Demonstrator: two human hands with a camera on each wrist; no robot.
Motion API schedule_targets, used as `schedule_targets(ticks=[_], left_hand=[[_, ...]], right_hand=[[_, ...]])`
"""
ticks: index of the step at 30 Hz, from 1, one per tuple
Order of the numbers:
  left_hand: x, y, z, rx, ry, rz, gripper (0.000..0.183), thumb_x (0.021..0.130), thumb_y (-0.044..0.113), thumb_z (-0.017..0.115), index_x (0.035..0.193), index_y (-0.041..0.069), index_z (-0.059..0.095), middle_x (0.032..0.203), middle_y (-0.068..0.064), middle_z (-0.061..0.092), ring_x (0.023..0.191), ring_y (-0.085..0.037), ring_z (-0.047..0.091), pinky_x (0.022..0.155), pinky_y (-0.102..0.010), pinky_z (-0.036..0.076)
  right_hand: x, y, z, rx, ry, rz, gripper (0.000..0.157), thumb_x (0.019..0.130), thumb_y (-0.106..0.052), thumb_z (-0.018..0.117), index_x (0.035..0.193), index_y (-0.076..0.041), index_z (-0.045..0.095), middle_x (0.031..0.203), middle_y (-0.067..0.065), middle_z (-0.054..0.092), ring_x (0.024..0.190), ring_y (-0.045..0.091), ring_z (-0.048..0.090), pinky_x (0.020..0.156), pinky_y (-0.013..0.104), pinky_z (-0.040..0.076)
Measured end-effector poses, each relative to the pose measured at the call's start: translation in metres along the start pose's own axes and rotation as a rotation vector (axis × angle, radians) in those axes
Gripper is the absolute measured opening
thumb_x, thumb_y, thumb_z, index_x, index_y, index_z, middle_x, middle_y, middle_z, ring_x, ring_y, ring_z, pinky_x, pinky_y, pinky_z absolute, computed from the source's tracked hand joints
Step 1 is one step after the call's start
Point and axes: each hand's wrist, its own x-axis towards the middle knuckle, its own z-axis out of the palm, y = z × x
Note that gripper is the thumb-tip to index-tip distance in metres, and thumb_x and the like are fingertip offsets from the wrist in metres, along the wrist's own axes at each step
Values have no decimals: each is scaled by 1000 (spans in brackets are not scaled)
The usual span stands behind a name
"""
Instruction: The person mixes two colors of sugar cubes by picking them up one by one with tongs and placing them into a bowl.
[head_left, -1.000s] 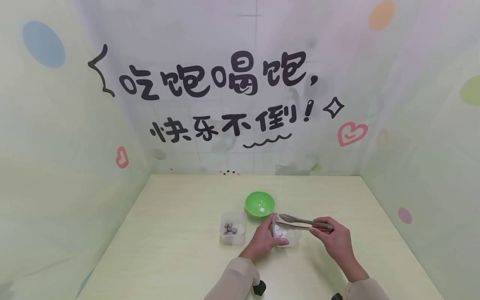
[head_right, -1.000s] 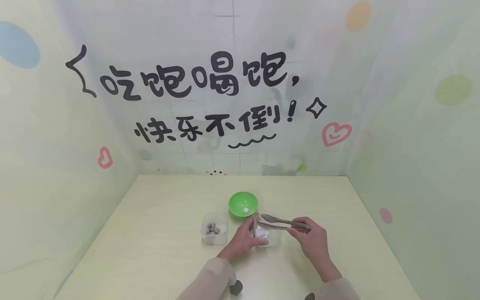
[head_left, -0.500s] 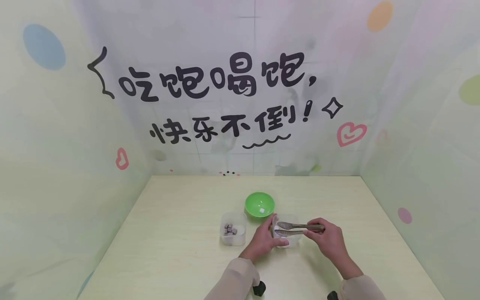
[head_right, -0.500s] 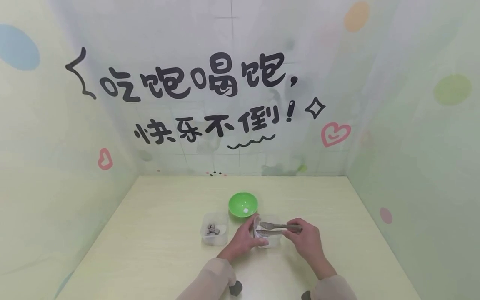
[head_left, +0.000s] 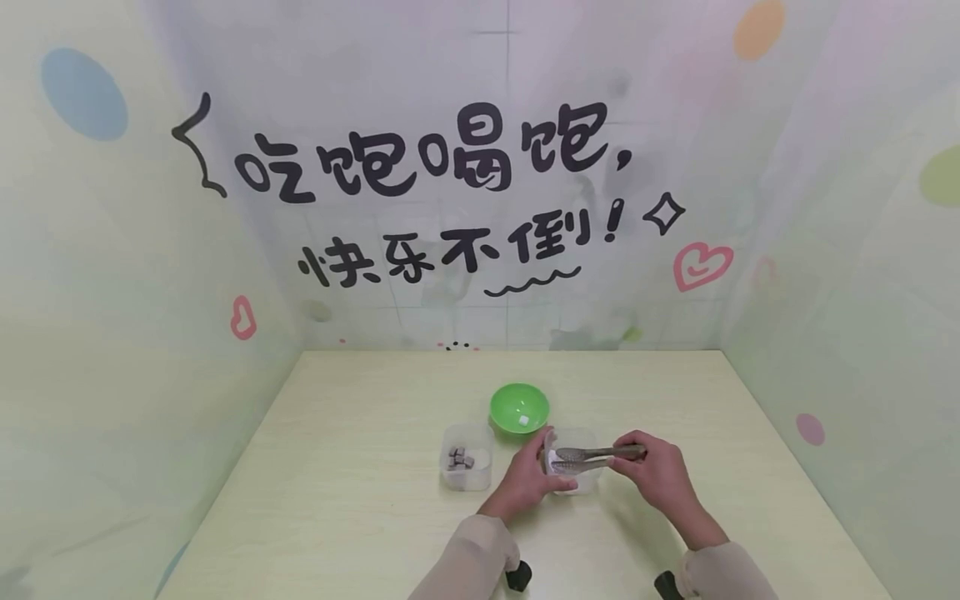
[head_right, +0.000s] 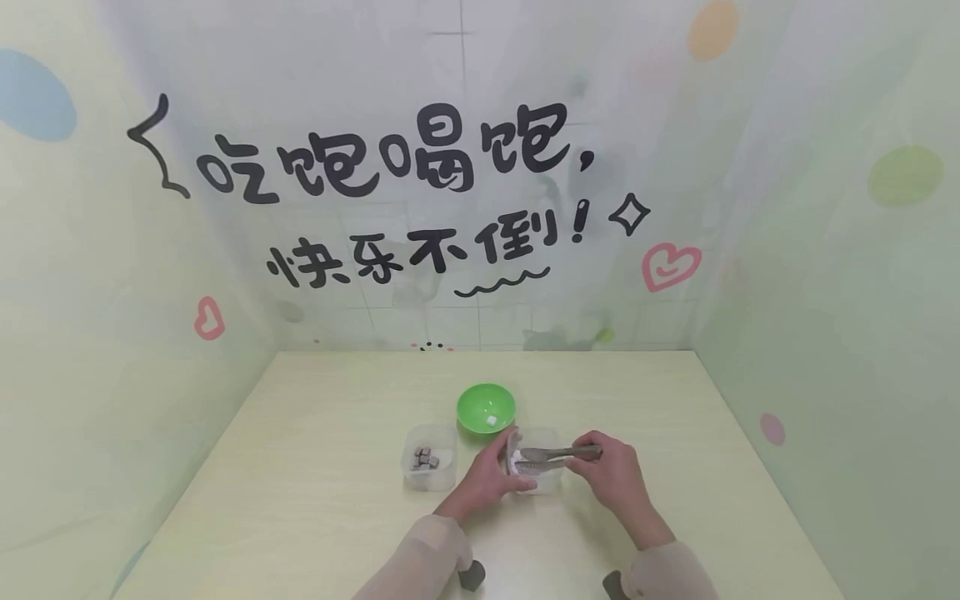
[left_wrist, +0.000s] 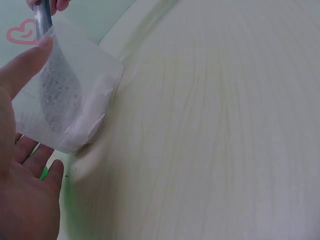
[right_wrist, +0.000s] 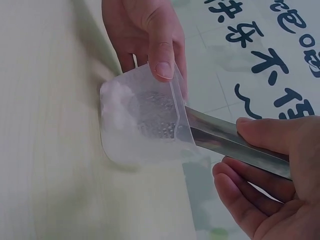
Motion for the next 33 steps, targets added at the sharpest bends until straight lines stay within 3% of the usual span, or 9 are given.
schedule_targets(ticks=[13,23,33], left_hand=[[1,-2,2,4,5,-8,99,70,25,88,151,9,33,147,-11,44,132,-30,42,111,-51,27],[2,0,2,14,-5,-15,99,70,26,88,151,9,33,147,-10,44,132,-28,41,112,-48,27],[4,-3,-1,16,-6,-33,99,68,29,89,150,15,35,146,-10,45,132,-32,41,111,-52,28]], right_hand=[[0,-4,4,6,-1,19,18,78,-8,80,92,-4,69,78,3,68,65,14,58,52,27,45],[-4,1,0,44,49,38,19,77,-10,81,92,-4,71,81,6,70,66,15,60,53,26,45],[-6,1,-8,89,112,44,21,79,-13,81,95,-3,71,83,7,72,65,14,58,56,25,44]])
